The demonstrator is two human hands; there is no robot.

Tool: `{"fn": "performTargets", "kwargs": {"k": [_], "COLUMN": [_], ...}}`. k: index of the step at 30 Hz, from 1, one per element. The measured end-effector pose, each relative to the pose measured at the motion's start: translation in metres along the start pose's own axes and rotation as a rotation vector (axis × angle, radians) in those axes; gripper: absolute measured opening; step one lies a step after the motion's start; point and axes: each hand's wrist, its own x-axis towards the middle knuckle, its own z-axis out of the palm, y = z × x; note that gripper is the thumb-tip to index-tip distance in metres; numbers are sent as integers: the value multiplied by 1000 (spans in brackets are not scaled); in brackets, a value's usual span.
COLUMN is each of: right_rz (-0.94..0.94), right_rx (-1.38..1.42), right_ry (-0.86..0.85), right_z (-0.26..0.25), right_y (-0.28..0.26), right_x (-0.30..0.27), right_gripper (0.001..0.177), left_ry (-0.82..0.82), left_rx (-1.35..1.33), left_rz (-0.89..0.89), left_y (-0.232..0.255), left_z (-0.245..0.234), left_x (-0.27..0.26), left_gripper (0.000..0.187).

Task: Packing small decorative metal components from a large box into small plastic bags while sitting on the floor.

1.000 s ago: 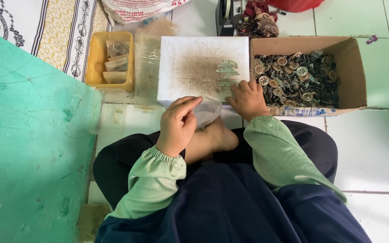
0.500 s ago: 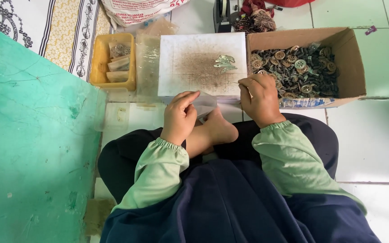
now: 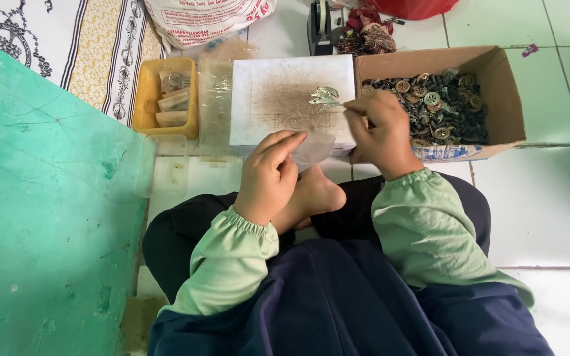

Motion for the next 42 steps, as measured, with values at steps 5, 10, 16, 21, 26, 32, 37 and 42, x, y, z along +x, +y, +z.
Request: {"fn": "performTargets", "kwargs": {"k": [5,10,16,21,26,32,37,42], "right_rz": [204,494,450,380,450,525,602,795], "right_rx": [9,-131,-576,-660,-550,-579,-536,-238], "right_ry": [-21,-439,-658,-522,-501,-499,-450,-330], "right_z": [27,53,96,111,111,126,133,124], "right_y": [83,123,148,155,154,164,159,155], "right_x": [-34,-61,-70,-89,-91,-83,-79,-80], "right_gripper": [12,19,35,31,31,32,16,7], "left_ry": [25,-35,-35,-11,-32,-70,-72,-94], "left_rx": [-41,-135,-128,-109,-122,-140,-149,-138], "left_rz": [43,-74,-128,-167,-158,-168,-199,-197], "left_y": [-9,-18,-30,-45,-51,-47,-48,-46], "left_z": [-2,15,-3,-11,1,10,14,15], "left_x": [26,13,2,-5,-1,-1,-6,-7], "left_gripper": [45,46,44,46,45,45,45,45]}}
